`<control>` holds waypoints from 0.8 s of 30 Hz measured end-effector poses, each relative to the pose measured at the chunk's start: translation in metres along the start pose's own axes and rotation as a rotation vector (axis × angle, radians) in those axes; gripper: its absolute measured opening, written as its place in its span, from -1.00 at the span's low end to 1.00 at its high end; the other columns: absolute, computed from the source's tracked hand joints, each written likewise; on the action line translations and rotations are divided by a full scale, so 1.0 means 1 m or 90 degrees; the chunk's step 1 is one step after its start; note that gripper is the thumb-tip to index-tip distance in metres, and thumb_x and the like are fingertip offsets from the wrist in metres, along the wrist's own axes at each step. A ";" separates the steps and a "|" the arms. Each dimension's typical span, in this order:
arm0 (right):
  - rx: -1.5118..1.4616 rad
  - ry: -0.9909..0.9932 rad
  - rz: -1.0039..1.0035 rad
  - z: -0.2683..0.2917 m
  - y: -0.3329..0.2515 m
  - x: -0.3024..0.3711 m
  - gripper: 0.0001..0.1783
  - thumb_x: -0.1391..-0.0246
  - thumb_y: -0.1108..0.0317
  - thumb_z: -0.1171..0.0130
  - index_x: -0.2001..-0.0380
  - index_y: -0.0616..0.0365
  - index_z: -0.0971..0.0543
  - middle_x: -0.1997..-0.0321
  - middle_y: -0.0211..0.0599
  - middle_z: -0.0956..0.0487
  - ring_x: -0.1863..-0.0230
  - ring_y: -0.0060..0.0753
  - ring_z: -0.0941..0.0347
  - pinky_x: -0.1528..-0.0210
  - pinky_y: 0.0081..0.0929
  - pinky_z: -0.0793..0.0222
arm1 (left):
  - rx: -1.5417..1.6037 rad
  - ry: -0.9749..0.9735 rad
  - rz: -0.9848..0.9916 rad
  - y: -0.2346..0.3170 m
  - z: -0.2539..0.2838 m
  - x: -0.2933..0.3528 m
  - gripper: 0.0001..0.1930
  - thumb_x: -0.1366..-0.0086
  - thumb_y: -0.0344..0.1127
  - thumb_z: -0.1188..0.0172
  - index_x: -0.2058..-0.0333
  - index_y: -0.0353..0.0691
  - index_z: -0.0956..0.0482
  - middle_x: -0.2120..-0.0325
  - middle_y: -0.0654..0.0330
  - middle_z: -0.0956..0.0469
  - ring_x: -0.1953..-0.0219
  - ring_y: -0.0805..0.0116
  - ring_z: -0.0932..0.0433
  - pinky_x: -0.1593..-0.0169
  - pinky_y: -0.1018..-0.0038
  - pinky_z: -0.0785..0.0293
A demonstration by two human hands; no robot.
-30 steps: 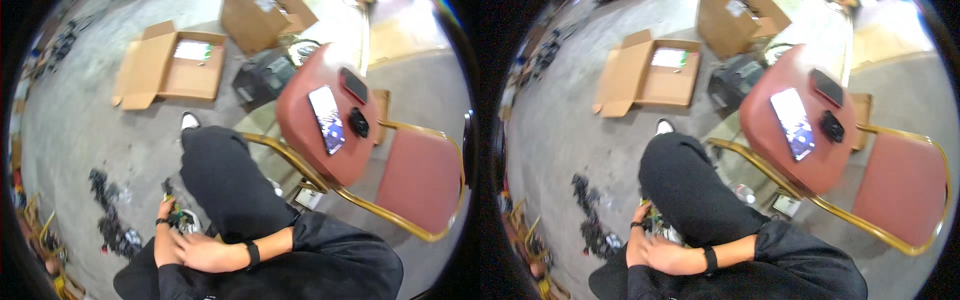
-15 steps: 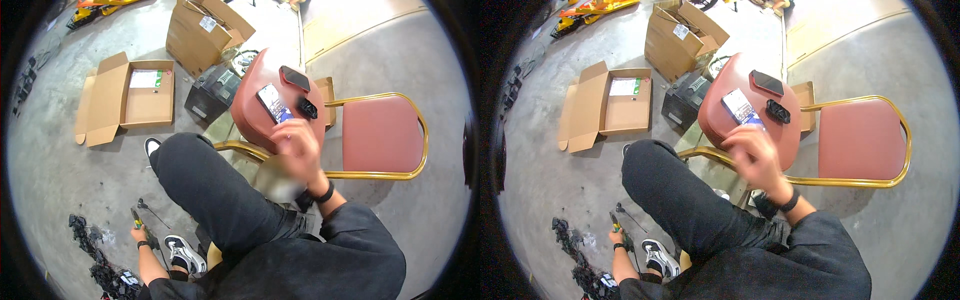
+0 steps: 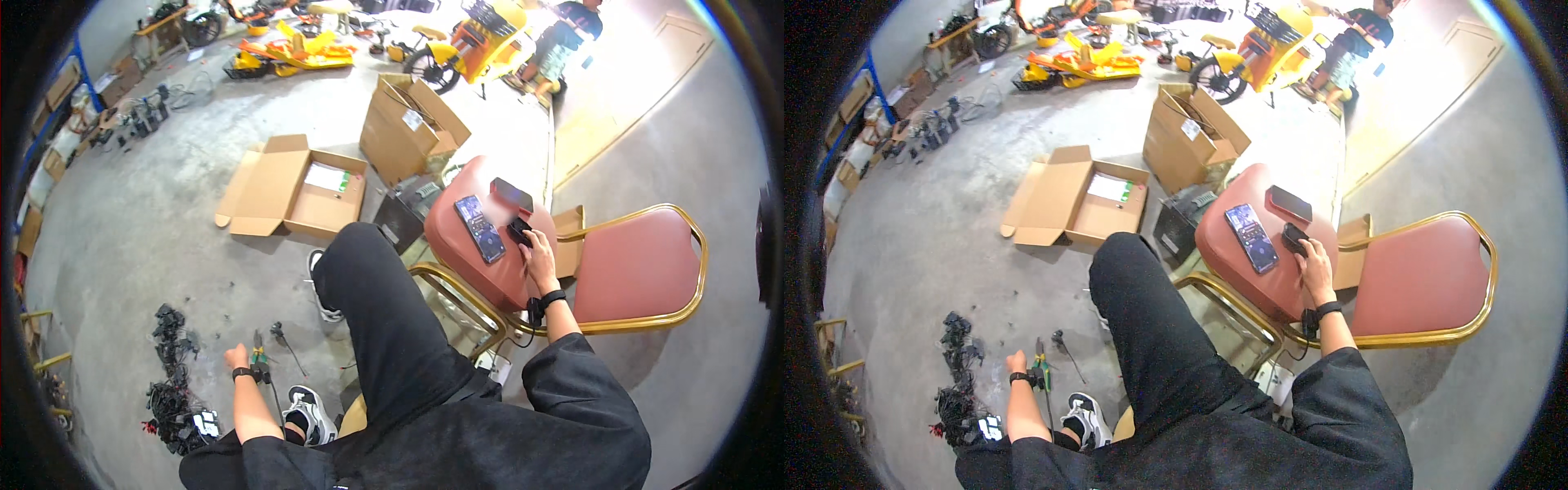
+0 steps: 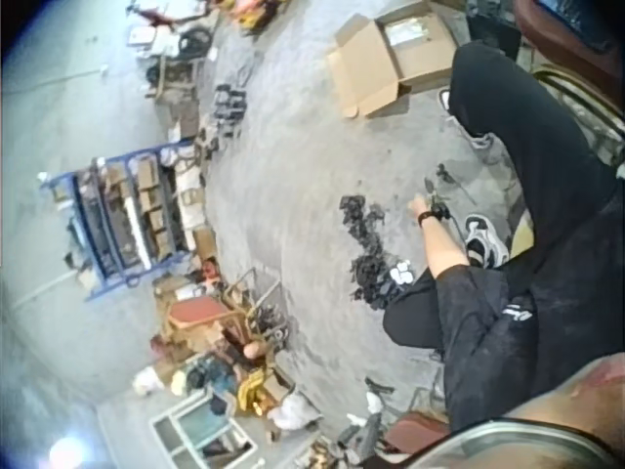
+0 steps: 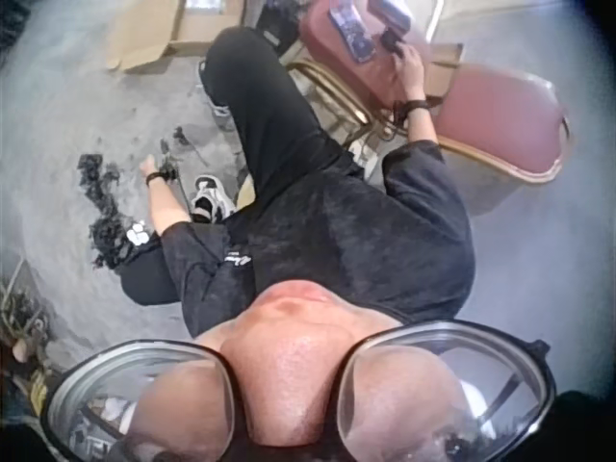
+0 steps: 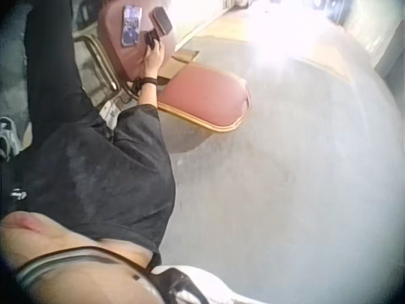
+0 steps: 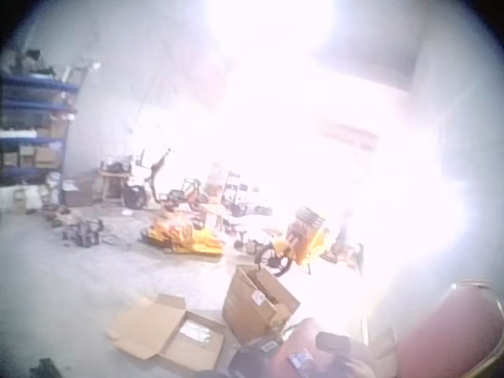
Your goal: The person sits cross-legged on a chair and uses a screwdriver to tighten screws on a small black electronic component held in their hands. They manipulate the component and the tool repeatedly, focusing on securing parts of the device.
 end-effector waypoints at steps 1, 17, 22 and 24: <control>0.006 -0.003 -0.025 0.001 -0.005 -0.008 -0.43 -0.10 0.18 -0.24 -0.16 0.02 -0.39 -0.11 -0.05 -0.44 -0.12 0.03 -0.40 -0.15 -0.13 -0.33 | 0.042 0.008 0.005 0.007 0.011 0.001 -0.54 -0.03 -0.14 -0.20 0.37 -0.58 -0.60 0.32 -0.35 -0.60 0.22 -0.23 -0.61 0.11 0.10 -0.50; -0.135 -0.017 -0.017 -0.023 0.002 -0.059 -0.56 -0.25 0.07 -0.01 -0.04 0.16 -0.44 0.10 0.11 -0.53 0.05 0.08 -0.46 -0.04 -0.10 -0.33 | 0.858 -0.169 -0.001 0.155 0.193 0.138 -0.55 -0.24 -0.16 -0.17 0.01 -0.38 -0.39 0.10 -0.03 -0.49 0.21 0.15 -0.58 0.16 0.30 -0.58; -0.420 0.029 0.057 0.000 -0.034 -0.091 -0.53 -0.35 0.01 0.12 0.14 0.27 -0.46 0.32 -0.25 -0.48 0.30 -0.37 -0.40 0.17 -0.41 -0.35 | 1.236 -0.418 -0.012 0.215 0.256 0.276 -0.77 -0.30 -0.28 -0.07 0.19 -0.34 -0.47 0.30 0.06 -0.56 0.25 0.21 -0.57 0.18 0.35 -0.55; -0.611 -0.090 0.013 0.005 -0.059 -0.113 -0.48 -0.35 -0.03 0.17 0.24 0.28 -0.51 0.38 -0.32 -0.47 0.36 -0.44 -0.36 0.20 -0.45 -0.34 | 1.354 -0.545 -0.017 0.229 0.266 0.318 -0.79 -0.30 -0.30 -0.05 0.22 -0.34 -0.47 0.33 0.08 -0.55 0.29 0.24 -0.55 0.19 0.36 -0.54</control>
Point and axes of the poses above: each hand's wrist, its own x-axis away from the middle knuckle, its own z-axis out of the back of the hand, y = z × x, the point moved 6 cm from there along -x, towards the middle knuckle
